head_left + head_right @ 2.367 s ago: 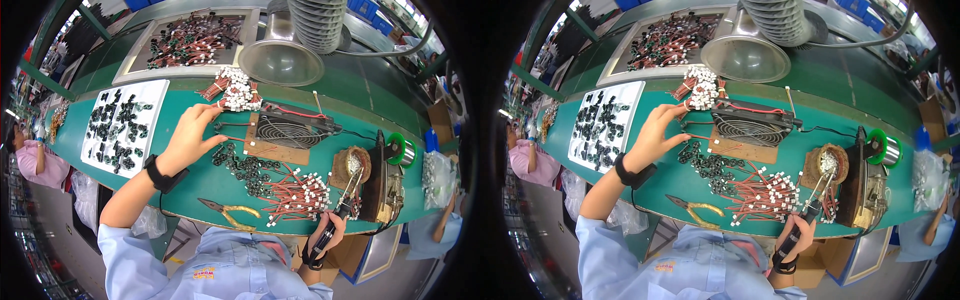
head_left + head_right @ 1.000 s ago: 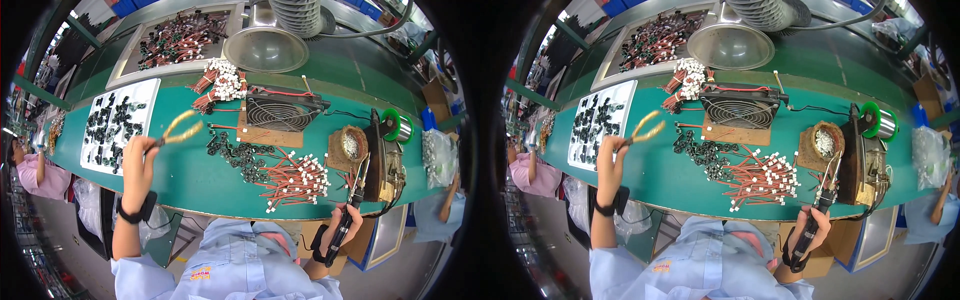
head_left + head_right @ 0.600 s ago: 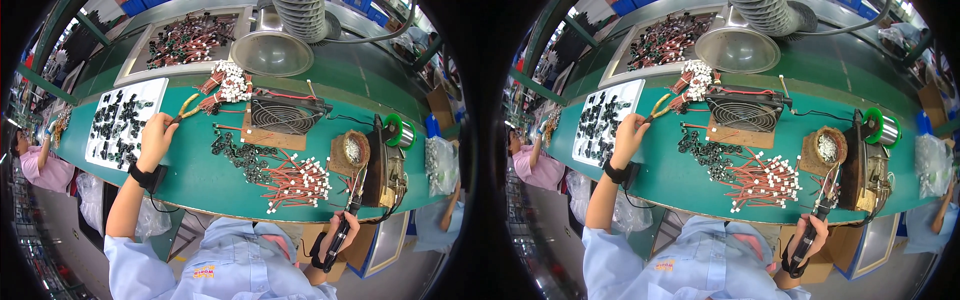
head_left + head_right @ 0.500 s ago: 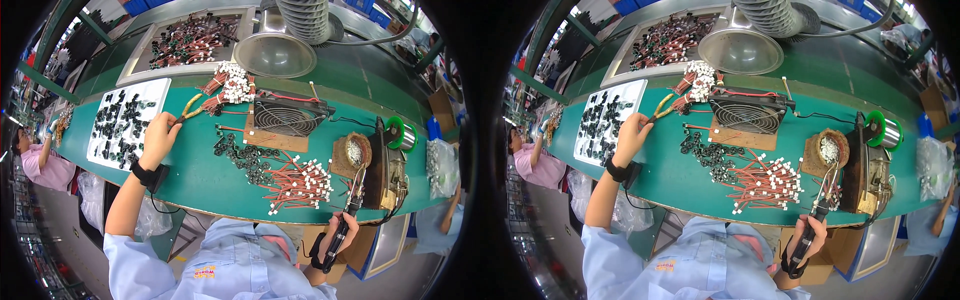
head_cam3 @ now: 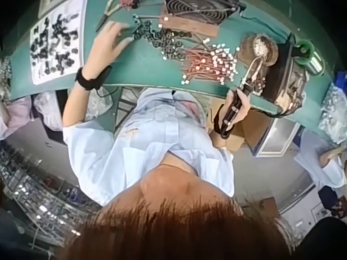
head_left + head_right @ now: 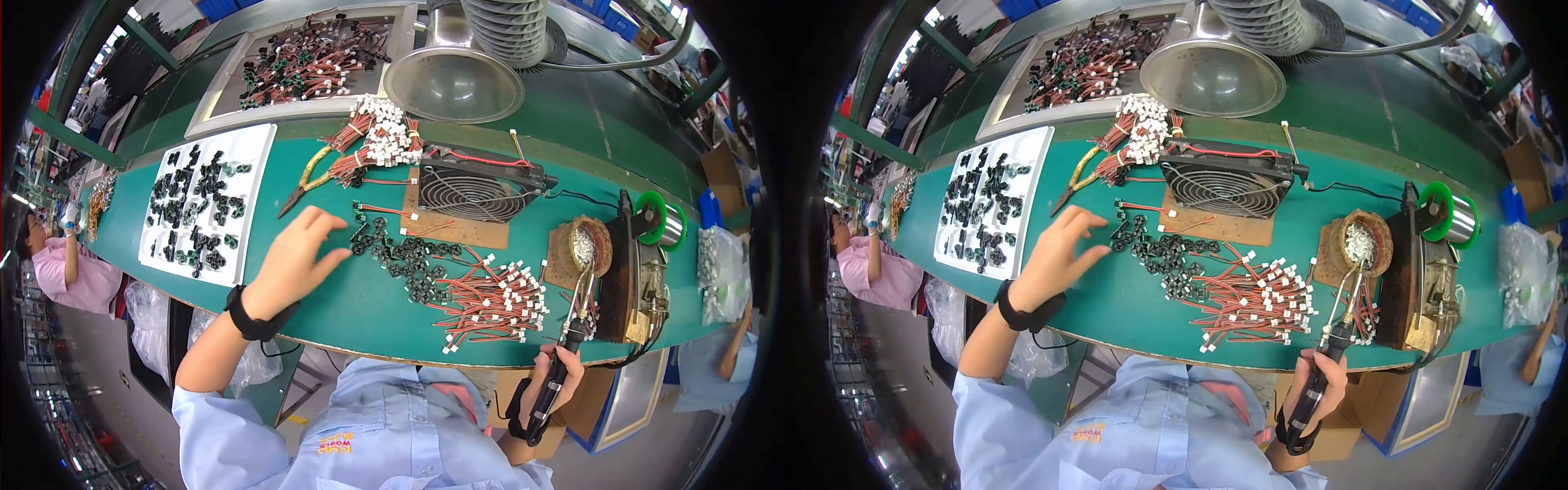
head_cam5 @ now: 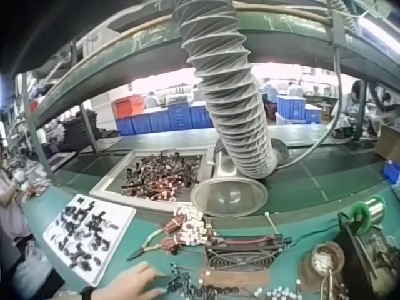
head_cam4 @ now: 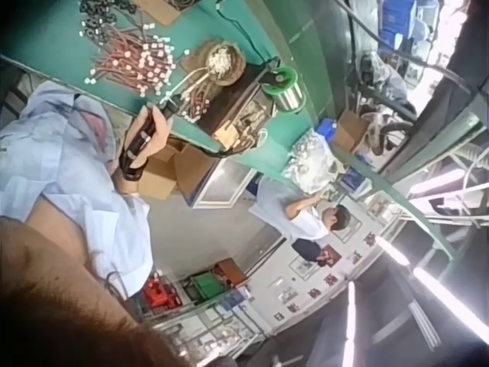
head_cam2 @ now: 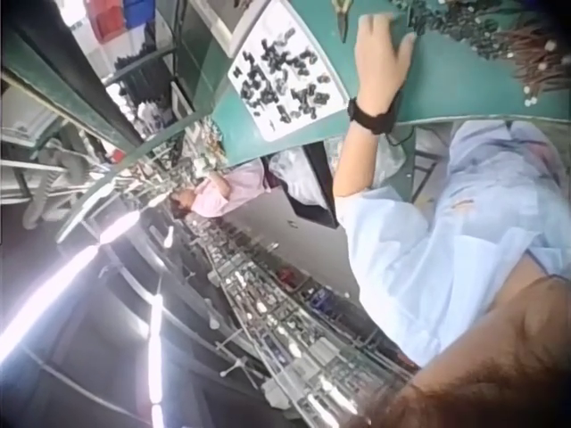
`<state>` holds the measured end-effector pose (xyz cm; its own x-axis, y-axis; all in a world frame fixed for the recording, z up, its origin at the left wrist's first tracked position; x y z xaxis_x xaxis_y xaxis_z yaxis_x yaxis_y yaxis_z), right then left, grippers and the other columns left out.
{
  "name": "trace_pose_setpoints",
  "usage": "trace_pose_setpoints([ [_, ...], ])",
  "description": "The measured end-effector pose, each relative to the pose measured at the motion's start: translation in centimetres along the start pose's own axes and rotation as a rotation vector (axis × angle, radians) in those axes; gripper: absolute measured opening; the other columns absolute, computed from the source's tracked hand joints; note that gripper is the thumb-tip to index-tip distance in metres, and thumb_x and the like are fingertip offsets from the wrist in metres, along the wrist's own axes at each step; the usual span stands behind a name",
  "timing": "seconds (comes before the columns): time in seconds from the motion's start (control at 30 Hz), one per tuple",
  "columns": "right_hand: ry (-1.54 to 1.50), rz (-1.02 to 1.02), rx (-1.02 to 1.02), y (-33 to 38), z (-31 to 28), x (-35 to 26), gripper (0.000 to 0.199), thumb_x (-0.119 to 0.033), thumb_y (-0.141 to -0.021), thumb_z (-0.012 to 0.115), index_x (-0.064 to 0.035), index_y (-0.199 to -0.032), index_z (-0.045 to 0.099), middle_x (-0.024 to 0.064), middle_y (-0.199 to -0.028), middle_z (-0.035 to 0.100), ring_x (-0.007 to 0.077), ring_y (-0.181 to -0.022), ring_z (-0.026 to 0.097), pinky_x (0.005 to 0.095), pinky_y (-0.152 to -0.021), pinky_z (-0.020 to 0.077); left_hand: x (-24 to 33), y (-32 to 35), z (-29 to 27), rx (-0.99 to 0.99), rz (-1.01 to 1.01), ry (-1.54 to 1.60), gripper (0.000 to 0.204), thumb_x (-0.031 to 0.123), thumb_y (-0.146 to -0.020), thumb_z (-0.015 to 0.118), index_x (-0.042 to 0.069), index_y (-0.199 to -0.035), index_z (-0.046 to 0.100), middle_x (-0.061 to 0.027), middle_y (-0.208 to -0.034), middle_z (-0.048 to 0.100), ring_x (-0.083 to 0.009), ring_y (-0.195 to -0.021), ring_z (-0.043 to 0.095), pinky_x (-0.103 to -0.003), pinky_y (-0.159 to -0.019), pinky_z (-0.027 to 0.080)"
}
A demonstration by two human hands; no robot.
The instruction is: Solder wires onto electronic components at a workbench.
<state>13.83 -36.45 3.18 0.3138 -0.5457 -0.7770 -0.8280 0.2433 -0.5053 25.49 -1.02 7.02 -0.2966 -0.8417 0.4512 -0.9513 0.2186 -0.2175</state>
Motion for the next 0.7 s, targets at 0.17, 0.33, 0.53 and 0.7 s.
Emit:
trace_pose_setpoints([
  [0.17,-0.188,0.077,-0.088,0.7,2.2,-0.7,0.024,0.005,-0.081,0.059,-0.0046,-0.102,0.050,0.0154,-0.090,0.063,0.0174,-0.072,0.057,0.0290,-0.066,0.0479,-0.4,-0.1,2.2,-0.139,-0.067,0.131,0.028,0.008,-0.076,0.069,0.003,-0.098,0.053,-0.0095,-0.080,0.054,-0.0249,-0.074,0.058,-0.035,-0.063,0.047],
  [0.33,-0.042,-0.182,-0.374,-0.2,5.0,-3.3,0.029,0.008,-0.074,0.064,-0.0077,-0.094,0.051,0.0123,-0.087,0.067,0.0211,-0.064,0.059,0.0313,-0.064,0.0489,-0.2,0.7,2.2,-0.217,-0.185,0.189,0.028,0.005,-0.075,0.068,0.002,-0.099,0.054,-0.0082,-0.078,0.054,-0.0234,-0.073,0.058,-0.034,-0.061,0.046],
  [0.53,0.133,-0.326,-0.421,0.0,5.7,-3.7,0.036,0.000,-0.062,0.068,-0.0136,-0.095,0.059,0.0064,-0.085,0.063,0.0226,-0.069,0.058,0.0327,-0.061,0.0435,5.3,3.5,-0.7,0.035,0.207,-0.186,0.025,0.000,-0.072,0.067,0.001,-0.095,0.057,-0.0097,-0.083,0.055,-0.0237,-0.074,0.056,-0.033,-0.063,0.045],
  [0.7,0.322,-0.548,-0.565,-1.2,6.8,-5.8,0.038,0.007,-0.058,0.070,-0.0107,-0.087,0.055,0.0056,-0.085,0.065,0.0253,-0.072,0.058,0.0348,-0.061,0.0423,8.5,7.9,1.7,-0.045,0.459,-0.283,0.035,-0.001,-0.071,0.066,-0.001,-0.105,0.059,-0.0110,-0.091,0.055,-0.0266,-0.080,0.055,-0.036,-0.069,0.045],
])
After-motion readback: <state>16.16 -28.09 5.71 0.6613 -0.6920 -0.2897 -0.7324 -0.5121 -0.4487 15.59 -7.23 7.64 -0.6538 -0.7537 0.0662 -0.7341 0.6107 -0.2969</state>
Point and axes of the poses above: each hand's wrist, its own y-axis away from the middle knuckle, its own z-axis out of the palm, x = y × z, the point moved 7 cm from there along -y, towards the middle knuckle
